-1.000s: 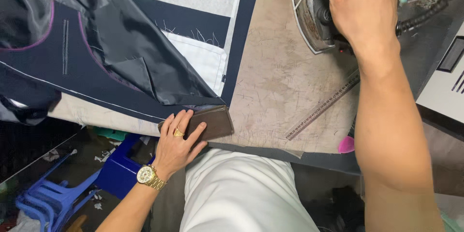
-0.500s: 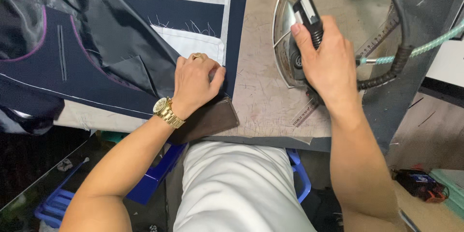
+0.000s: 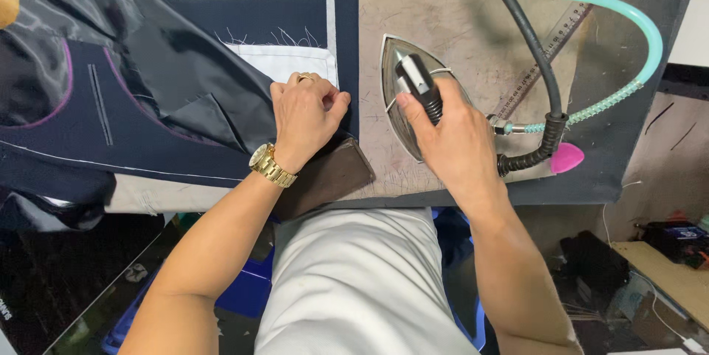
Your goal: The person marks a piece of blue fabric with pink chalk and a ruler, then uses an iron to press sections of the garment. They use a heavy block and a wooden tool to flatten the fabric before cutting it with shears following the chalk lines.
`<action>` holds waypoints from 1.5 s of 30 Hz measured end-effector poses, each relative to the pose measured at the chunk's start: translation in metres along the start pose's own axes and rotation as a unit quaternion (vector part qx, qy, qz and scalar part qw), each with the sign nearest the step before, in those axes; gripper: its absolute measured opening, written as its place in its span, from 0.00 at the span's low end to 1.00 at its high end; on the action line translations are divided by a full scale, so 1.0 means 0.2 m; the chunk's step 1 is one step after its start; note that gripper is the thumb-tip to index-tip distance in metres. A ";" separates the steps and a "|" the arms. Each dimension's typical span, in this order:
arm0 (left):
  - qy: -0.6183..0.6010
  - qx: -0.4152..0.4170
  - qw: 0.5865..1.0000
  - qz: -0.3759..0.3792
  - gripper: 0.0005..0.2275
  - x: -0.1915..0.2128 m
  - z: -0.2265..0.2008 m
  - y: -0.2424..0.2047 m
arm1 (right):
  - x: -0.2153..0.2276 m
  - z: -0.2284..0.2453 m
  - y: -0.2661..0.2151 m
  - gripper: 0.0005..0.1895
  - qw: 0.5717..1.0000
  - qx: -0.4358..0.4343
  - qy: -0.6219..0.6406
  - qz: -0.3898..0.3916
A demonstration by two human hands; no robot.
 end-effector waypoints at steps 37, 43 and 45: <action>-0.041 -0.134 0.975 -0.175 0.06 0.31 0.03 -0.09 | -0.09 0.29 0.08 0.32 0.991 0.070 -0.111 -0.018; 0.003 -0.158 0.970 -0.184 0.05 0.40 -0.01 -0.16 | 0.14 0.23 0.17 0.24 0.992 0.069 -0.023 -0.103; 0.020 -0.204 0.965 -0.164 0.06 0.38 -0.05 -0.14 | 0.12 0.20 0.14 0.24 0.998 0.045 -0.001 -0.054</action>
Point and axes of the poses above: each hand's wrist, its own y-axis towards the middle knuckle, its own x-axis out of the back of the hand, z = x × y, the point moved 9 cm from there along y, towards the middle knuckle, and after that the axes turned 14 degrees about -x, right-handed, at the moved point
